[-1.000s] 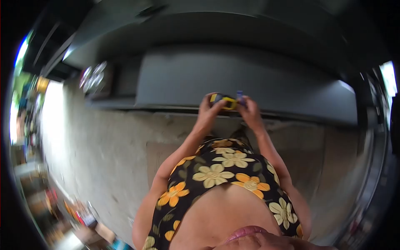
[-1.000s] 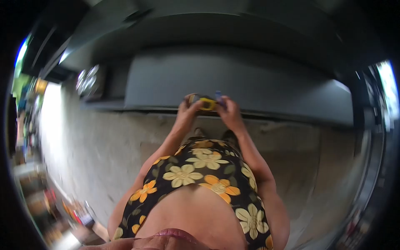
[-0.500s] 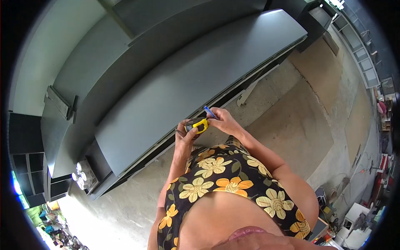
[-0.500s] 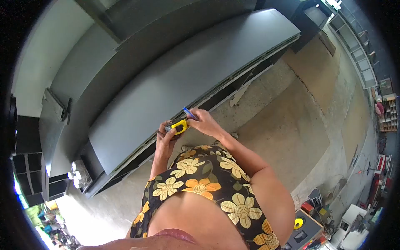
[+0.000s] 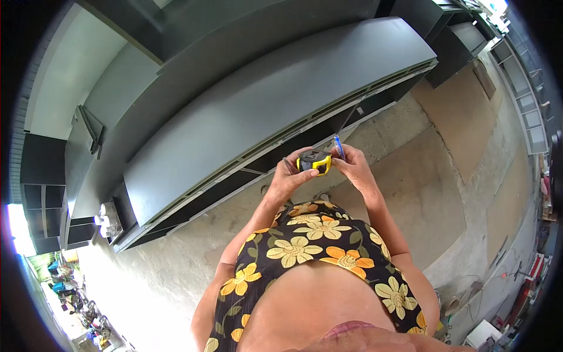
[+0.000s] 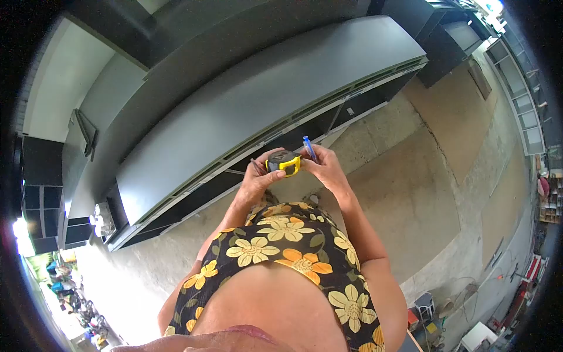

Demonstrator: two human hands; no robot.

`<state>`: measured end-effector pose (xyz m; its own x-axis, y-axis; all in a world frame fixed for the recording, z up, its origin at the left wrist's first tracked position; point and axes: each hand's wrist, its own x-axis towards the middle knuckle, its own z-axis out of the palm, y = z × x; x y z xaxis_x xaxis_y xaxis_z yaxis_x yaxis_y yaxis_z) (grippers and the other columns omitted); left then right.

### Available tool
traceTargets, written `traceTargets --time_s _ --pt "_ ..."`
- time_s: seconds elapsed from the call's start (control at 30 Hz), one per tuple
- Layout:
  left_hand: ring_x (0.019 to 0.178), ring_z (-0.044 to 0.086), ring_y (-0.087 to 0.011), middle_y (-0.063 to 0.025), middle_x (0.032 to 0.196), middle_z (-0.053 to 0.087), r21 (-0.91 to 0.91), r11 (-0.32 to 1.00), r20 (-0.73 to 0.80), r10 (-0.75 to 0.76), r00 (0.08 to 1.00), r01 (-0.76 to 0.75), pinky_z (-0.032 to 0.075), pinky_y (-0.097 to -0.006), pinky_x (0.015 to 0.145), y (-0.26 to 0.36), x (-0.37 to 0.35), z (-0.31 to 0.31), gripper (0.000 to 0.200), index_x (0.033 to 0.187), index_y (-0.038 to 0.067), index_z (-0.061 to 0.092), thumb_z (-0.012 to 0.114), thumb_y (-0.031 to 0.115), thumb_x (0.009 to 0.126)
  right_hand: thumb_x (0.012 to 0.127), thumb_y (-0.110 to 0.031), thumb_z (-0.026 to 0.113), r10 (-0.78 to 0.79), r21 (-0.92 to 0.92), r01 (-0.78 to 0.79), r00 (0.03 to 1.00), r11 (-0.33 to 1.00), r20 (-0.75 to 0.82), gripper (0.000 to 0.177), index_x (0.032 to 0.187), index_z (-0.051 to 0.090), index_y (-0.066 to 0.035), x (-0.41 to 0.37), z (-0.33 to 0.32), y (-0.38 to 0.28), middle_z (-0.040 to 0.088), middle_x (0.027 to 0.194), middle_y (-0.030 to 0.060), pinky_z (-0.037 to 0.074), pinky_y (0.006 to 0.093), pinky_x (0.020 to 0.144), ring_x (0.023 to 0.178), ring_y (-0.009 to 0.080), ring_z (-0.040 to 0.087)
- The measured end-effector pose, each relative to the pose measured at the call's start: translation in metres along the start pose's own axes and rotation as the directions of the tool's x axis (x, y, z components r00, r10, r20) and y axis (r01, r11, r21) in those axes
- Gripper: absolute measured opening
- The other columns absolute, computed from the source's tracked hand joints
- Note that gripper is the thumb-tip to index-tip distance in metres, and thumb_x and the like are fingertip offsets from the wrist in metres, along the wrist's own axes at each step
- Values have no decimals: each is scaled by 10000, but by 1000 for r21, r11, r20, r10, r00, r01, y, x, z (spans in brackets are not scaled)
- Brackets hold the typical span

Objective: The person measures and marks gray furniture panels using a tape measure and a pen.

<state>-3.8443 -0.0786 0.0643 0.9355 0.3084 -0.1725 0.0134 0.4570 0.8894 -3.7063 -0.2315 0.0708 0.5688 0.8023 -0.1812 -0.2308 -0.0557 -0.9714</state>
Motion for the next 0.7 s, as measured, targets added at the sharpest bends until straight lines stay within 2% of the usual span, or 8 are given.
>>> traceTargets --time_s 0.07,0.1,0.2,0.3,0.33,0.47,0.6,0.7 --pt "964 579 -114 -69 1099 603 0 1000 3 20 1000 -20 472 -249 876 2 12 9 639 1265 -23 458 778 54 717 809 -156 684 -37 -42 38 999 998 26 181 899 610 -17 15 -20 5 527 731 -54 354 172 550 636 24 446" --pt "985 577 -124 -78 1116 595 17 1000 -4 11 1000 -11 474 -259 884 15 -1 -15 656 1272 -24 448 778 39 709 805 -162 690 -48 -74 51 998 996 41 188 895 611 -17 23 6 4 525 726 -55 354 174 544 630 24 443" --pt "1017 571 -140 -97 1155 569 158 983 27 85 996 -88 472 -284 911 36 19 -10 713 1305 -27 395 774 19 702 778 -163 706 -61 -129 70 995 989 74 211 888 608 -12 48 -6 -14 535 715 -51 377 196 532 609 29 451" --pt "1044 556 -151 -104 1152 566 324 940 31 105 994 -109 479 -273 901 61 40 -17 722 1292 -16 405 783 23 677 767 -126 687 -214 -263 232 972 936 98 200 898 601 -2 78 -8 -28 557 701 -24 409 215 550 612 41 474" --pt "1053 551 -150 -99 1154 563 360 924 48 122 991 -131 460 -273 919 69 45 -25 728 1288 -14 411 790 27 668 800 -70 653 -232 -322 260 965 910 123 95 864 593 -35 86 -3 -33 528 711 -61 399 171 559 636 3 456" --pt "1099 521 -154 -86 1174 547 479 851 109 183 977 -213 401 -285 978 90 83 -22 746 1279 -2 428 807 40 638 759 -28 636 -475 -452 463 875 763 94 125 874 589 -17 108 -11 -61 565 681 16 433 244 561 606 66 514" --pt "1155 493 -179 -83 1216 529 583 752 174 255 951 -308 359 -319 1023 106 110 -15 767 1277 20 436 814 56 611 752 -27 633 -506 -526 462 860 714 69 150 893 584 -29 122 -26 -82 597 735 41 446 258 572 620 100 555" --pt "1152 502 -187 -84 1220 531 625 692 190 313 930 -361 355 -329 1036 118 127 -11 770 1273 28 440 817 59 603 755 -38 631 -604 -509 561 791 653 97 149 894 578 -29 138 -33 -96 610 767 51 462 272 586 638 120 580"
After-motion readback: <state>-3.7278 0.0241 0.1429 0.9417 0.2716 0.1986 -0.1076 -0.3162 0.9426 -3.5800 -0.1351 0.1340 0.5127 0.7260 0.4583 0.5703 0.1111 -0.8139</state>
